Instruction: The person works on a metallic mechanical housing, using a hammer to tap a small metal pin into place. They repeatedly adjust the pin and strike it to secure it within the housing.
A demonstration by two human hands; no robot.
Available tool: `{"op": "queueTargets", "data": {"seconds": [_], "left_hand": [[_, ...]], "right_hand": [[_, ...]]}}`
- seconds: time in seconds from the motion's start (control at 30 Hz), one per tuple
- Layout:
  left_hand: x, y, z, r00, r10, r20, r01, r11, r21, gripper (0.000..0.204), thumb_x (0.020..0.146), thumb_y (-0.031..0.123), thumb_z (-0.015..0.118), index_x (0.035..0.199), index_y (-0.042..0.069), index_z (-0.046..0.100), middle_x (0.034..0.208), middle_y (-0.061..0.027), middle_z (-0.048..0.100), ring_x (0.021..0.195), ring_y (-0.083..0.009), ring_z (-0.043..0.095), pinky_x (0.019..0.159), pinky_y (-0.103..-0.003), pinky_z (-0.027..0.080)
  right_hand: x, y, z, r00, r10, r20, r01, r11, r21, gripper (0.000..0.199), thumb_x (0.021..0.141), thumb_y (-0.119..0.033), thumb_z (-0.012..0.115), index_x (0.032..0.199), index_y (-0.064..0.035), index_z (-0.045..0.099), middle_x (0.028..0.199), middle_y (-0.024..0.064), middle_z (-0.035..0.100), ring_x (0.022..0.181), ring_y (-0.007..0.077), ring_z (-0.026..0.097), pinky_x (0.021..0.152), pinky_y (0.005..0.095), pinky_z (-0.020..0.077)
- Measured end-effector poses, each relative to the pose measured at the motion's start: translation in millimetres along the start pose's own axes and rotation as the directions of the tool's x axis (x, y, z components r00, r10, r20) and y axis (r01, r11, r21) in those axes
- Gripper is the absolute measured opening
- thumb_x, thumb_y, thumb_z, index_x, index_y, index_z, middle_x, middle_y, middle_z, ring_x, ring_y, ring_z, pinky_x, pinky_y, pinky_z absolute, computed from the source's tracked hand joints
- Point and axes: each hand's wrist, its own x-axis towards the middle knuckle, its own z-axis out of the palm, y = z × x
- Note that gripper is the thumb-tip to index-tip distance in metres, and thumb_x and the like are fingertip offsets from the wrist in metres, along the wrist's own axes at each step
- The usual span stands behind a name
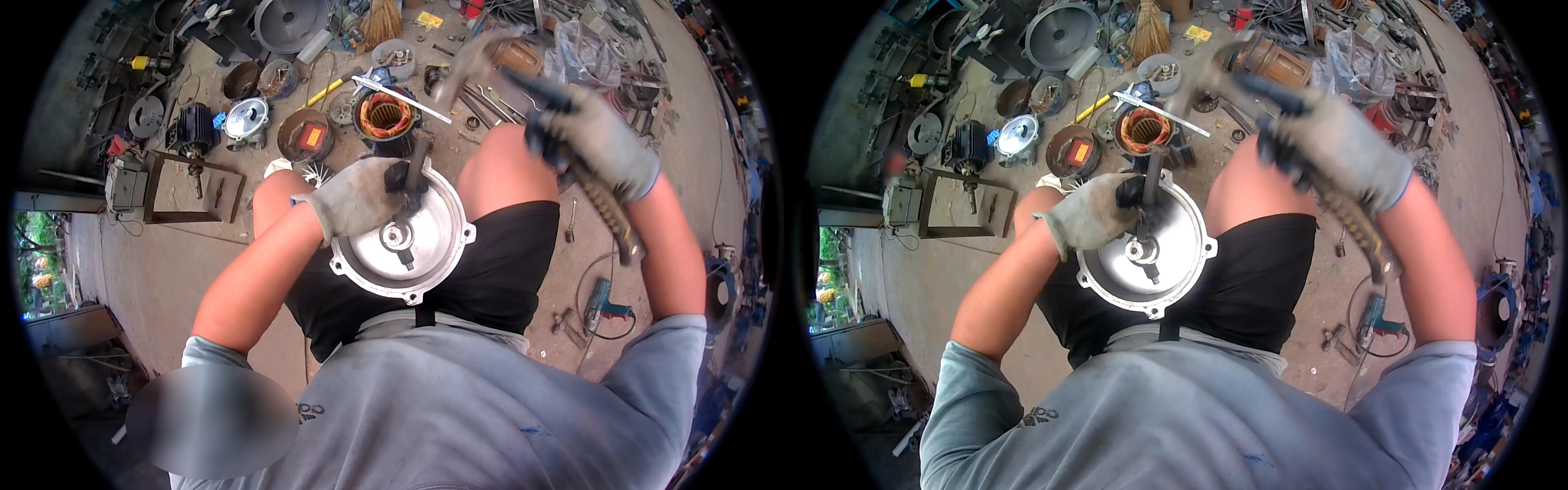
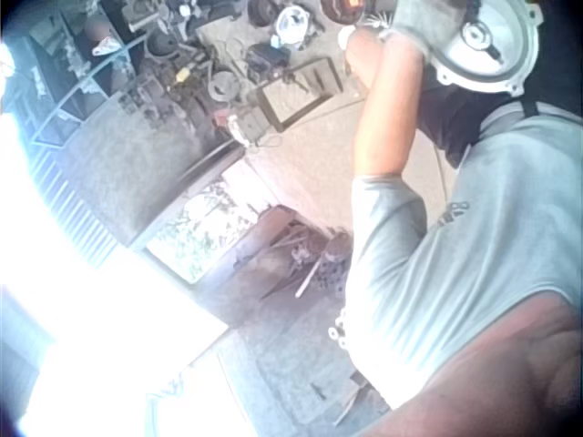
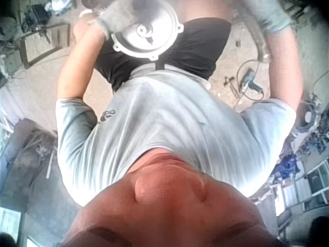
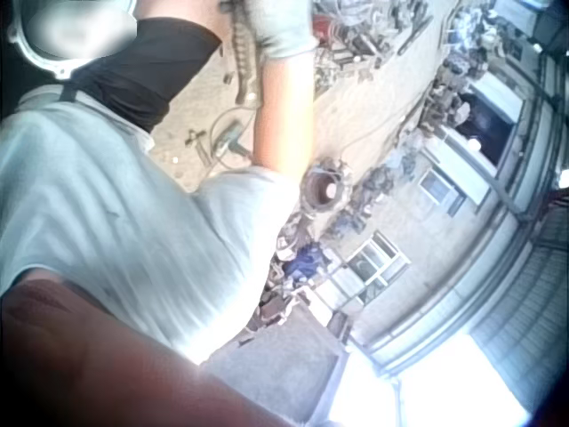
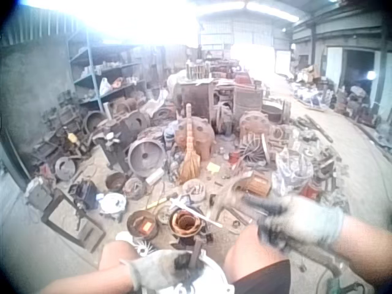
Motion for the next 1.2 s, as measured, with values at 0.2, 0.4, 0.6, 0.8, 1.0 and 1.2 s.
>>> {"op": "queueTargets", "data": {"seconds": [0.2,0.4,0.6,0.8,1.0,1.2], "left_hand": [[1,-4,5,1.0,-0.019,0.007,0.019,1.0,-0.018,0.029,0.091,0.01,0.067,0.118,0.001,0.071,0.107,-0.0174,0.076,0.1,-0.0261,0.072,0.093,-0.04,0.055],[1,-5,18,0.999,0.002,0.04,0.004,0.988,-0.153,0.028,0.095,0.016,0.071,0.12,0.003,0.07,0.105,-0.0109,0.075,0.096,-0.0182,0.069,0.092,-0.034,0.055],[0,-26,22,0.997,-0.027,-0.077,0.003,0.955,-0.298,0.028,0.099,0.012,0.065,0.127,0.005,0.069,0.113,-0.0095,0.076,0.104,-0.0187,0.071,0.097,-0.036,0.055],[0,-21,29,0.981,-0.075,-0.18,0.053,0.991,-0.122,0.033,0.095,0.006,0.071,0.127,0.006,0.071,0.111,-0.009,0.076,0.102,-0.0191,0.071,0.094,-0.035,0.056],[-1,-1,33,0.967,-0.141,-0.212,0.147,0.989,0.01,0.034,0.087,0.02,0.083,0.119,0.009,0.077,0.106,-0.0142,0.078,0.1,-0.0291,0.075,0.092,-0.039,0.057],[1,-6,39,0.949,-0.221,-0.225,0.226,0.974,-0.004,0.037,0.083,0.01,0.081,0.12,0.01,0.075,0.106,-0.0122,0.078,0.098,-0.0257,0.074,0.091,-0.037,0.057]], "right_hand": [[12,9,3,0.837,-0.252,-0.485,0.347,0.931,0.116,0.019,0.11,-0.014,0.05,0.117,-0.0034,0.064,0.085,0.0013,0.07,0.058,0.0066,0.058,0.052,0.0229,0.0511],[2,6,6,0.997,-0.05,-0.055,0.055,0.993,0.103,0.055,0.111,-0.009,0.046,0.165,-0.0187,0.041,0.079,-0.0013,0.065,0.055,0.0039,0.055,0.048,0.0205,0.0476],[-12,-1,9,0.982,-0.074,-0.175,0.101,0.983,0.153,0.053,0.111,-0.011,0.048,0.164,-0.0163,0.043,0.081,0.0001,0.066,0.056,0.0045,0.055,0.047,0.0214,0.0454],[-18,9,17,0.997,-0.025,-0.078,0.029,0.998,0.053,0.052,0.11,-0.012,0.052,0.162,-0.0158,0.048,0.077,-0.0014,0.065,0.055,0.005,0.054,0.048,0.0227,0.0469],[-18,11,23,0.997,0.007,-0.074,-0.005,1.0,0.03,0.057,0.108,-0.008,0.051,0.164,-0.016,0.044,0.079,-0.0002,0.064,0.057,0.0061,0.054,0.049,0.0234,0.0482],[-26,7,30,0.998,0.057,-0.018,-0.058,0.998,-0.009,0.058,0.106,-0.007,0.052,0.163,-0.0145,0.044,0.077,0.0003,0.065,0.058,0.0068,0.055,0.052,0.0243,0.0507]]}}
